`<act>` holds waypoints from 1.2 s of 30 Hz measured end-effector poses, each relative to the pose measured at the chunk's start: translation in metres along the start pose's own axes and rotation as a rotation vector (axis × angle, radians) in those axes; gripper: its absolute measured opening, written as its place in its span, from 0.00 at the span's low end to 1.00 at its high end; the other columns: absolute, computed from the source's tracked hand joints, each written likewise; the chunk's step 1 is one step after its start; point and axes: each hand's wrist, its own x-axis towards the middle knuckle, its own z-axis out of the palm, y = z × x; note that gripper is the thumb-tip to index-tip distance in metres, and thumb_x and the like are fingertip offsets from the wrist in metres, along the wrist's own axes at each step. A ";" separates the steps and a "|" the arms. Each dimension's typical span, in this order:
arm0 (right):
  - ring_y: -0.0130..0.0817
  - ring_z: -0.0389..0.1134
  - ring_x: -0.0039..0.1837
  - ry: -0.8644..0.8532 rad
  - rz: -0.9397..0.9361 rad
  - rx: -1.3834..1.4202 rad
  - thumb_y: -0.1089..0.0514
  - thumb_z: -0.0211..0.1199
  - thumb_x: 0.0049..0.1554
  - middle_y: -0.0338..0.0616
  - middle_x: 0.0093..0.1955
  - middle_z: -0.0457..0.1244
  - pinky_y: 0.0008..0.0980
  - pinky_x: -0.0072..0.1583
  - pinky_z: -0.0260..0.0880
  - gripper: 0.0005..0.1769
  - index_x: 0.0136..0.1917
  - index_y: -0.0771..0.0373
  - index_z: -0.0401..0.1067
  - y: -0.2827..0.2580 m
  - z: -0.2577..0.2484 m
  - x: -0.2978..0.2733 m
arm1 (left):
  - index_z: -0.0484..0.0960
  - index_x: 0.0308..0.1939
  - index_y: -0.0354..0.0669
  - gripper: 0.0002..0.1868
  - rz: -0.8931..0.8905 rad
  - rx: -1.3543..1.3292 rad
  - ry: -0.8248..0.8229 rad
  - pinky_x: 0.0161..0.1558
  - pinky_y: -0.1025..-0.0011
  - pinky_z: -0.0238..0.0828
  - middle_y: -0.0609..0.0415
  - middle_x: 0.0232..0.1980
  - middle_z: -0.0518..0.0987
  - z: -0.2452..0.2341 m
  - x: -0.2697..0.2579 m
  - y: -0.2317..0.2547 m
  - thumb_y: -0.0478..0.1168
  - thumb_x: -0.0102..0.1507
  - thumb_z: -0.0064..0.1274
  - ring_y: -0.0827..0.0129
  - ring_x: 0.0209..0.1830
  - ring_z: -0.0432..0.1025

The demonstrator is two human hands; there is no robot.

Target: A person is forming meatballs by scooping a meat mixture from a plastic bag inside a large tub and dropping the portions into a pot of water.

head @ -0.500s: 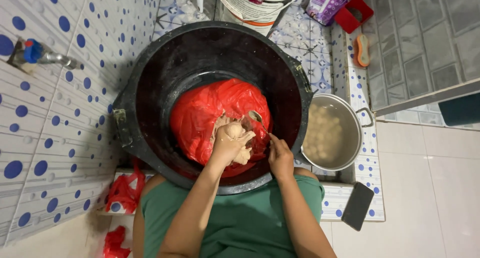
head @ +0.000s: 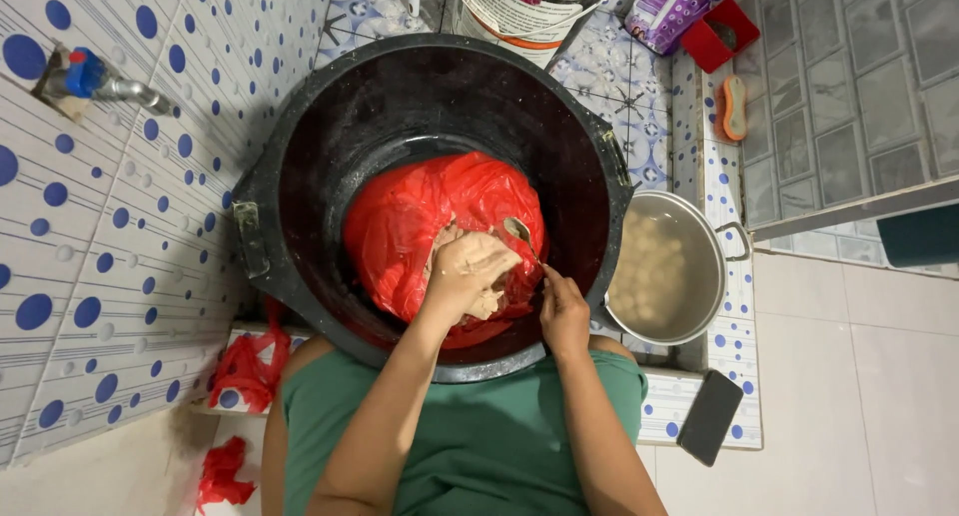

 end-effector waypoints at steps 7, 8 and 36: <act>0.40 0.73 0.43 -0.002 -0.006 0.013 0.69 0.59 0.62 0.46 0.37 0.68 0.34 0.45 0.75 0.16 0.61 0.60 0.78 0.005 0.002 -0.002 | 0.82 0.30 0.35 0.12 0.076 0.239 0.074 0.37 0.66 0.79 0.48 0.27 0.82 -0.007 -0.009 0.012 0.31 0.49 0.72 0.70 0.32 0.76; 0.40 0.73 0.43 0.000 -0.010 0.014 0.69 0.59 0.62 0.45 0.37 0.68 0.34 0.45 0.74 0.16 0.61 0.61 0.78 0.006 0.003 -0.002 | 0.78 0.27 0.34 0.12 -0.026 0.165 0.087 0.27 0.70 0.73 0.52 0.23 0.78 -0.004 -0.009 0.014 0.31 0.51 0.70 0.73 0.25 0.71; 0.43 0.72 0.43 0.025 0.128 0.204 0.69 0.59 0.62 0.48 0.35 0.67 0.39 0.48 0.72 0.14 0.59 0.61 0.79 -0.002 -0.005 0.006 | 0.78 0.23 0.32 0.16 -0.018 0.011 0.082 0.38 0.71 0.80 0.47 0.24 0.82 0.008 -0.005 0.028 0.31 0.48 0.76 0.73 0.30 0.79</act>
